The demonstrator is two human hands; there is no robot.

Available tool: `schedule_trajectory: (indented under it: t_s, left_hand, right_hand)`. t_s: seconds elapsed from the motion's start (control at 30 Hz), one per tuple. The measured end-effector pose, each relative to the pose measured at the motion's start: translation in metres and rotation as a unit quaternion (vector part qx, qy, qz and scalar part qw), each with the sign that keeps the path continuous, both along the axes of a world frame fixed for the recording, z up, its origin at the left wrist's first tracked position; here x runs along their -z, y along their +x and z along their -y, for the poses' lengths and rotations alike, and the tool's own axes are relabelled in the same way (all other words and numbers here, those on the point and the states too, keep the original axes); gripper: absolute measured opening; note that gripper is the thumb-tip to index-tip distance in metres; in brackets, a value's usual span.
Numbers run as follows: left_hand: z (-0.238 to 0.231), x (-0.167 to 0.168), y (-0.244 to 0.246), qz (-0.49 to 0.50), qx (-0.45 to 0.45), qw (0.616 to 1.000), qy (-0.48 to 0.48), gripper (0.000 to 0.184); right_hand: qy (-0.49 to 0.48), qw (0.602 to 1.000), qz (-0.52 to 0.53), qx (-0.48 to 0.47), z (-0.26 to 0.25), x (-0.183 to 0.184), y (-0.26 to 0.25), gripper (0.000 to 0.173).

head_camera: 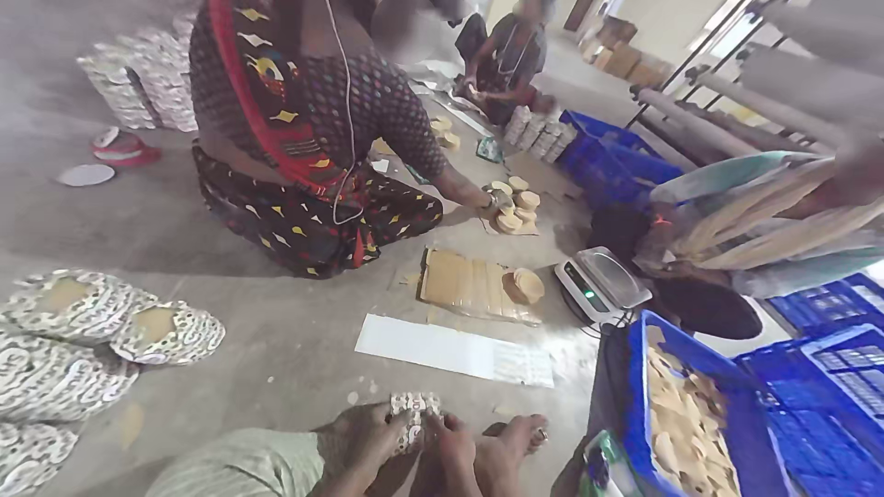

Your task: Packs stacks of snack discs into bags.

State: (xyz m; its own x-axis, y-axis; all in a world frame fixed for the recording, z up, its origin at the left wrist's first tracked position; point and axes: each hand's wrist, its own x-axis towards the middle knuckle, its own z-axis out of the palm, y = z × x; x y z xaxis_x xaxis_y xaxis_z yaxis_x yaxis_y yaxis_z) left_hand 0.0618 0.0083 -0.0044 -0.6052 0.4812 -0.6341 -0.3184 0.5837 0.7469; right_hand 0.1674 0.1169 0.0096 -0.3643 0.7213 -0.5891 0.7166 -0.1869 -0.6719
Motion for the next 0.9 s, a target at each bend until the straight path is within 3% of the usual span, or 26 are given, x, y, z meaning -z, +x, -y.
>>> schedule_trajectory:
  t_s: [0.33, 0.47, 0.6, 0.77, 0.9]
  left_hand:
    - [-0.005, -0.005, 0.002, -0.100, 0.054, 0.992, -0.053, 0.044]
    - [-0.004, -0.005, 0.002, -0.062, 0.020, 0.997, -0.044, 0.050]
    - [-0.001, 0.003, 0.008, -0.067, 0.000, 0.997, -0.039, 0.043]
    - [-0.003, -0.002, 0.005, -0.051, -0.003, 0.998, -0.037, 0.039]
    - [-0.001, 0.004, -0.003, -0.024, 0.004, 1.000, 0.004, 0.032]
  right_hand:
    - [0.019, 0.997, -0.049, 0.051, 0.012, 0.010, -0.002, 0.030]
    - [0.004, 0.999, -0.022, 0.046, 0.011, 0.003, 0.001, 0.029]
    - [-0.010, 0.996, -0.074, 0.059, 0.014, 0.004, 0.001, 0.023]
    - [-0.016, 0.997, -0.054, 0.060, 0.012, 0.008, -0.002, 0.031]
    - [-0.048, 0.997, -0.059, 0.035, 0.001, 0.009, 0.004, 0.027]
